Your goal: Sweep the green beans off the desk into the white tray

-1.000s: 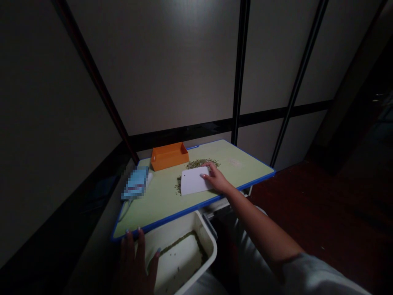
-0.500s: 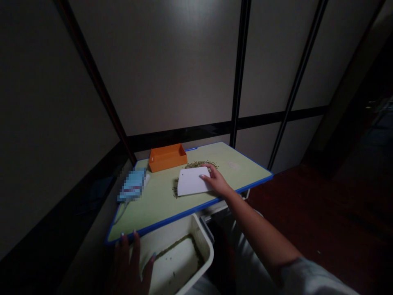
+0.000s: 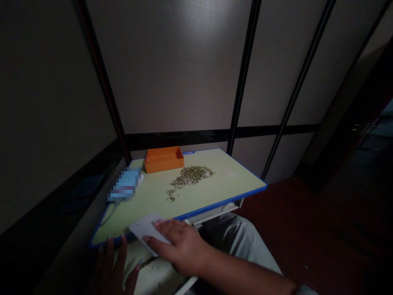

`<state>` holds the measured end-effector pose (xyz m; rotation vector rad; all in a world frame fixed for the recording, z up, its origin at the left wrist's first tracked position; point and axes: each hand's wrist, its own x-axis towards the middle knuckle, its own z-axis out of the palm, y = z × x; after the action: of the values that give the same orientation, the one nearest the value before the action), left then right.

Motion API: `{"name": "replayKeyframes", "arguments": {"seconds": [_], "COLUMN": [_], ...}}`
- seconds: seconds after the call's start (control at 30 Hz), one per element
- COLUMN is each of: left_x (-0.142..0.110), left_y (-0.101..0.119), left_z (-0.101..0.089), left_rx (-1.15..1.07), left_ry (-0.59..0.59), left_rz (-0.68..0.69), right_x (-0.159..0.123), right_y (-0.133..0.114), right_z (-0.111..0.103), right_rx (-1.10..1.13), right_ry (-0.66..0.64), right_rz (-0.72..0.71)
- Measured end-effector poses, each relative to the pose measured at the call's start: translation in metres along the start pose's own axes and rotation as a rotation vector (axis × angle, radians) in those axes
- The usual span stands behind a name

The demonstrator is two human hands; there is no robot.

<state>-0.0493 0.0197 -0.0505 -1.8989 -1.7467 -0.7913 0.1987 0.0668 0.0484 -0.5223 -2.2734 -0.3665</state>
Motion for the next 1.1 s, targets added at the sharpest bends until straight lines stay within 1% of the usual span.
{"name": "replayKeyframes", "arguments": {"seconds": [0.07, 0.17, 0.27, 0.37, 0.47, 0.57, 0.7, 0.8, 0.9, 1.0, 1.1], "left_x": [0.001, 0.002, 0.002, 0.003, 0.003, 0.004, 0.005, 0.005, 0.005, 0.005, 0.005], "left_y": [-0.001, 0.004, 0.011, 0.014, 0.013, 0.012, 0.012, 0.011, 0.009, 0.007, 0.007], "left_z": [0.001, 0.000, -0.003, -0.005, -0.005, -0.005, -0.005, -0.004, -0.002, -0.001, -0.003], "left_rx": [-0.015, -0.026, -0.027, 0.000, 0.029, 0.030, 0.007, 0.004, -0.009, -0.033, -0.041], "left_ry": [0.011, 0.020, 0.009, 0.031, 0.074, 0.083, 0.096, 0.095, 0.079, 0.041, 0.015], "left_rz": [-0.006, -0.080, -0.147, -0.135, -0.073, -0.030, 0.006, 0.018, 0.010, -0.035, -0.072], "right_x": [0.002, -0.004, -0.014, -0.024, -0.031, -0.035, -0.039, -0.042, -0.044, -0.046, -0.047], "right_y": [-0.004, 0.000, 0.009, 0.019, 0.026, 0.032, 0.039, 0.043, 0.043, 0.040, 0.037], "right_z": [0.010, 0.016, 0.014, 0.009, 0.003, -0.002, -0.006, -0.006, -0.006, -0.006, -0.013], "right_rx": [-0.079, -0.121, -0.101, -0.082, -0.079, -0.100, -0.133, -0.108, -0.087, -0.106, -0.111], "right_ry": [-0.053, -0.132, -0.188, -0.212, -0.216, -0.208, -0.156, -0.147, -0.144, -0.127, -0.066], "right_rz": [-0.005, 0.048, 0.096, 0.130, 0.136, 0.144, 0.150, 0.126, 0.105, 0.100, 0.082]}}
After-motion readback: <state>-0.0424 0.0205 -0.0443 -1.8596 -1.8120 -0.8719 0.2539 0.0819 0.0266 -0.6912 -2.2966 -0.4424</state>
